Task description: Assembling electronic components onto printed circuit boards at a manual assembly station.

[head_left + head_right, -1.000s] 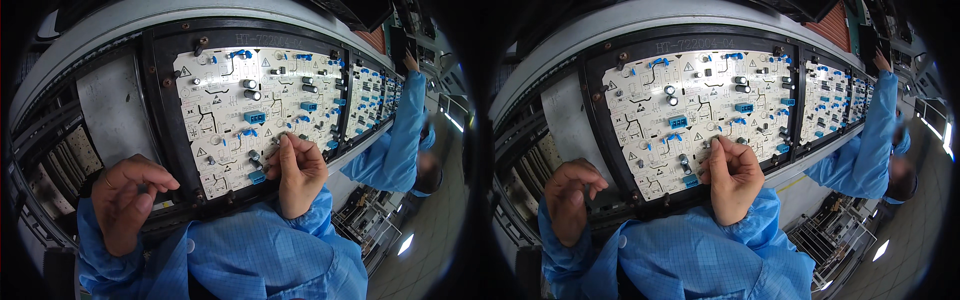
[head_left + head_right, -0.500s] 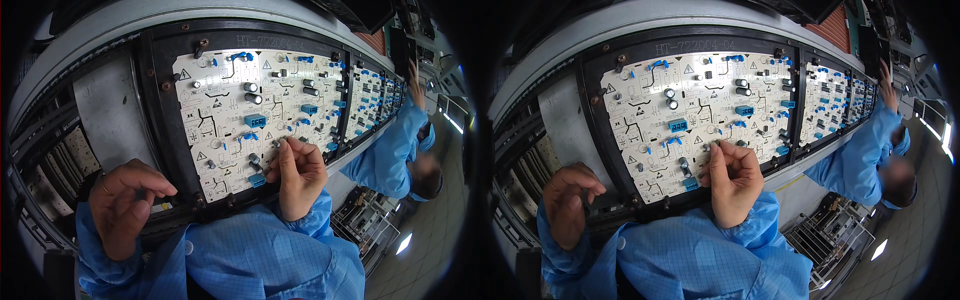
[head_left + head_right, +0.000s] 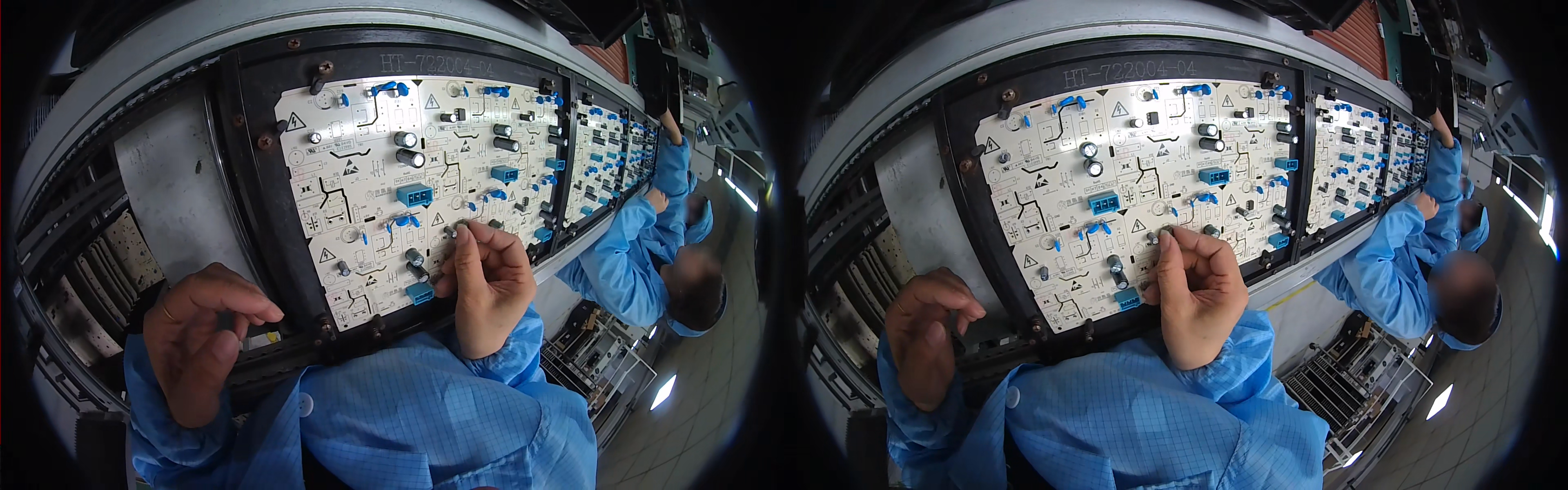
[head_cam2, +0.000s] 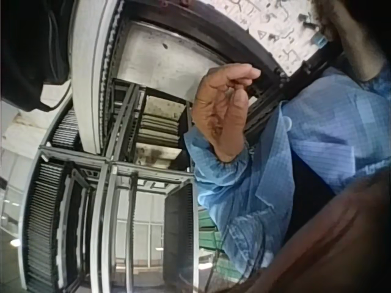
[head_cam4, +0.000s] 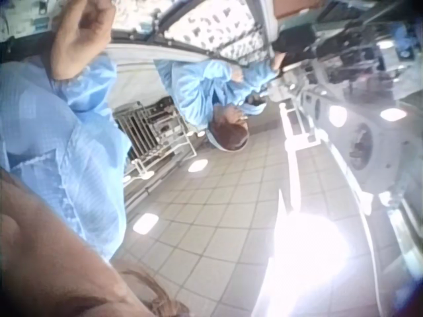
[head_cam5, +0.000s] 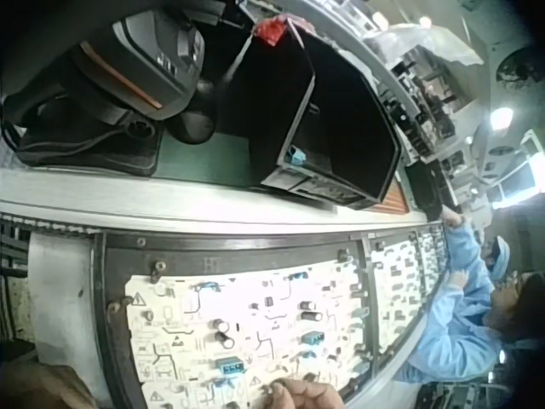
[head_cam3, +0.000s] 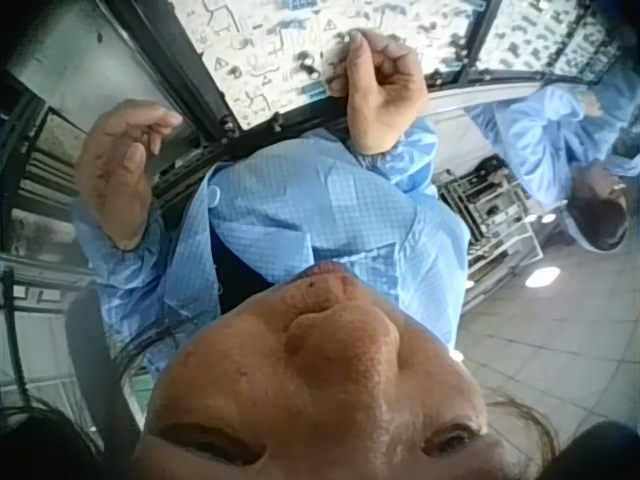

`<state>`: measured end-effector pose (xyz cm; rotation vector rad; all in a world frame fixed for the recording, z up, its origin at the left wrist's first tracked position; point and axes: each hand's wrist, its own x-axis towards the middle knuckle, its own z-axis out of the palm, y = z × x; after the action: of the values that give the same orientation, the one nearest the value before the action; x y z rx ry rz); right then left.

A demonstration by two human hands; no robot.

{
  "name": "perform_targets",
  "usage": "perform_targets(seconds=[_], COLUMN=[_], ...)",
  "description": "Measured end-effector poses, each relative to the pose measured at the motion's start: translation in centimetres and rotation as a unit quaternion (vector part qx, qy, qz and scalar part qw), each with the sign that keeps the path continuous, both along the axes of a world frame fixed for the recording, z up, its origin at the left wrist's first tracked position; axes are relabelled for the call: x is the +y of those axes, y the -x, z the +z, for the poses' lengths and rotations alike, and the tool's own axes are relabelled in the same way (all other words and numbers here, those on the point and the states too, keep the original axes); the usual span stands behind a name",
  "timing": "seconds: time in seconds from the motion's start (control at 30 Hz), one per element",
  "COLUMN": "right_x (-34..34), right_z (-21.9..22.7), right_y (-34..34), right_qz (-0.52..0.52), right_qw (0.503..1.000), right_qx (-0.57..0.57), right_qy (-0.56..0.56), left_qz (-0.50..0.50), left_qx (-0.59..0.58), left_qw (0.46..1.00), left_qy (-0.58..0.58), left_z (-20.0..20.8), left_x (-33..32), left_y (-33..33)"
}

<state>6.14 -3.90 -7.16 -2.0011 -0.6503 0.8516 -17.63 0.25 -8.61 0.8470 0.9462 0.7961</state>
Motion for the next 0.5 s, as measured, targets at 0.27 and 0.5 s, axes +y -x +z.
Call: perform_targets(seconds=[0.27,0.5], right_x=[-0.03,0.00], right_z=[-0.29,-0.38], right_y=[0.07,0.03], right_qz=[0.003,0.000], right_qw=[1.000,1.000], right_qx=[-0.024,-0.022], right_qy=[-0.018,-0.012], left_qz=[-0.004,-0.001], left_qx=[0.003,0.000], left_qw=[1.000,1.000], left_qy=[0.000,0.008], left_z=[-0.05,-0.02], left_x=[0.03,-0.03], left_y=[0.09,-0.05])
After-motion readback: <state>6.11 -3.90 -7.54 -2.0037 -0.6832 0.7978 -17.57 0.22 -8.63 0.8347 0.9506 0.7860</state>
